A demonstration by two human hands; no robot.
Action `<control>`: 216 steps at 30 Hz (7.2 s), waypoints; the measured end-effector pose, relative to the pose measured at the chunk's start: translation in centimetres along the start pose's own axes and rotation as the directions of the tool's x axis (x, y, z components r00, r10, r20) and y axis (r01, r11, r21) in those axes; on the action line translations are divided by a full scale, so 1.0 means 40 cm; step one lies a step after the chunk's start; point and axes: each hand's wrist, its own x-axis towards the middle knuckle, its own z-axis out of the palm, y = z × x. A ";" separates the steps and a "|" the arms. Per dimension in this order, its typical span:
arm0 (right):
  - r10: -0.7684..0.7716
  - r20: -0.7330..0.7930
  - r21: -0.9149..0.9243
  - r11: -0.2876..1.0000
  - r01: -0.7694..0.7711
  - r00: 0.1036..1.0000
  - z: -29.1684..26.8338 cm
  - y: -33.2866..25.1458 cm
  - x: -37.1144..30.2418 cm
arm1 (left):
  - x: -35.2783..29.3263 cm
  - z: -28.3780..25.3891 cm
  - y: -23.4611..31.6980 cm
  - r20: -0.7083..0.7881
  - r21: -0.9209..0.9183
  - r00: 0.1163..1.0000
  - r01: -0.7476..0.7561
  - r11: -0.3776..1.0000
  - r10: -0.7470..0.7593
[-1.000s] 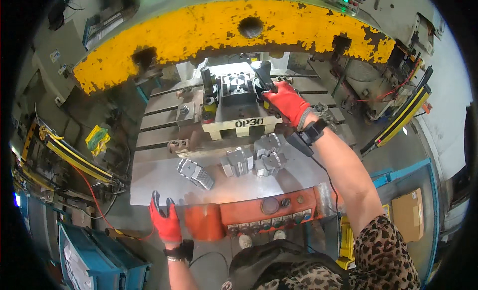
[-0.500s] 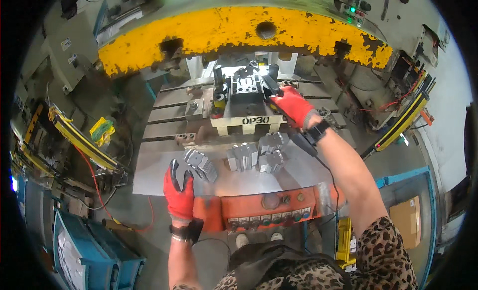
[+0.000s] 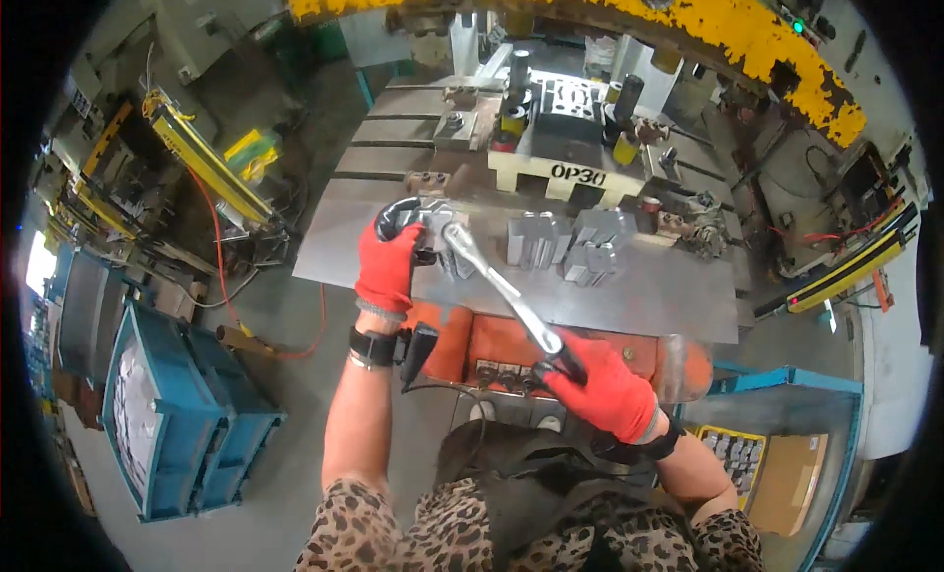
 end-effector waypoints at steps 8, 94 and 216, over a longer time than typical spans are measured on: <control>0.340 0.030 0.564 0.771 -0.297 0.940 -0.075 0.128 -0.096 | 0.155 0.014 -0.019 0.117 0.380 0.988 -0.135 0.915 0.097; 0.707 -0.479 0.692 0.669 -0.272 0.520 0.137 0.227 -0.525 | -0.465 0.210 -0.259 0.903 0.398 0.367 -0.515 0.759 -0.225; 0.723 -0.678 0.235 0.046 -0.971 -0.130 0.076 0.316 -1.933 | -1.367 0.937 -0.568 0.910 0.395 0.147 -0.587 0.706 -0.387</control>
